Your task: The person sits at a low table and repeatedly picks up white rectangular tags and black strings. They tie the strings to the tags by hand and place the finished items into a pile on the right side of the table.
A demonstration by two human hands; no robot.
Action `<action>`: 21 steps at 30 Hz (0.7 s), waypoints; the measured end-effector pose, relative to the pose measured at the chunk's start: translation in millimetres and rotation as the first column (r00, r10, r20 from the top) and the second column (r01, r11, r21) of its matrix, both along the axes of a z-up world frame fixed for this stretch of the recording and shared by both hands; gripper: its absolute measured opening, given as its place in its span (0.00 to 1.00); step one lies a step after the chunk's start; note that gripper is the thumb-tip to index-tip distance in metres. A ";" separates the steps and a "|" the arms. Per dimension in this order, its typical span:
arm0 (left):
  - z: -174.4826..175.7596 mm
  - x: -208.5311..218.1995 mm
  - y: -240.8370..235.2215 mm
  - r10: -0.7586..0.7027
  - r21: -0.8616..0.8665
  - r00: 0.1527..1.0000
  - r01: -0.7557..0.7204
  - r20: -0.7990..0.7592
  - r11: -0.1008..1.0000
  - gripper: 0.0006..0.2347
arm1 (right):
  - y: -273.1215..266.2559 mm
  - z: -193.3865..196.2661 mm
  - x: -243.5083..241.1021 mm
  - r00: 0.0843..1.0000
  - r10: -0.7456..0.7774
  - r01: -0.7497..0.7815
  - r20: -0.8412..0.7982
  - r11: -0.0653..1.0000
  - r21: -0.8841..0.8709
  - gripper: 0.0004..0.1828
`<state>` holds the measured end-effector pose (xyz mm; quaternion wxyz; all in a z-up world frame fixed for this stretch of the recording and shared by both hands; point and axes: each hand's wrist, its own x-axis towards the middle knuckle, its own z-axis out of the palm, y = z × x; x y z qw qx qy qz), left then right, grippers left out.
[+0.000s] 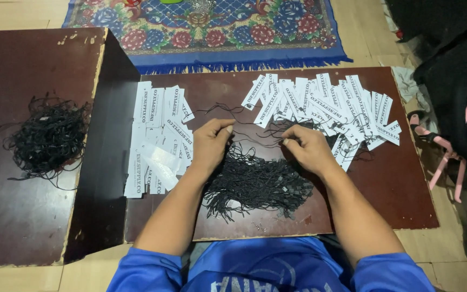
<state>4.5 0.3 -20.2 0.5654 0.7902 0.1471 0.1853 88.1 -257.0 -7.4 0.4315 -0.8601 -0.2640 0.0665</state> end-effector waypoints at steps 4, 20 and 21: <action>4.5 -5.8 -11.2 -0.042 0.041 0.993 0.047 -0.111 0.998 0.09 | 4.0 3.0 -0.1 0.989 0.062 -0.055 0.138 0.997 -0.055 0.05; -8.3 -18.4 -47.8 -0.431 0.346 0.900 0.428 -0.072 0.835 0.22 | 27.0 -21.9 -24.0 0.922 0.319 -0.370 0.218 0.891 0.263 0.03; -11.3 -17.1 -47.7 -0.442 0.365 0.892 0.443 -0.092 0.819 0.22 | 27.5 -23.8 -24.5 0.924 0.303 -0.358 0.233 0.899 0.254 0.02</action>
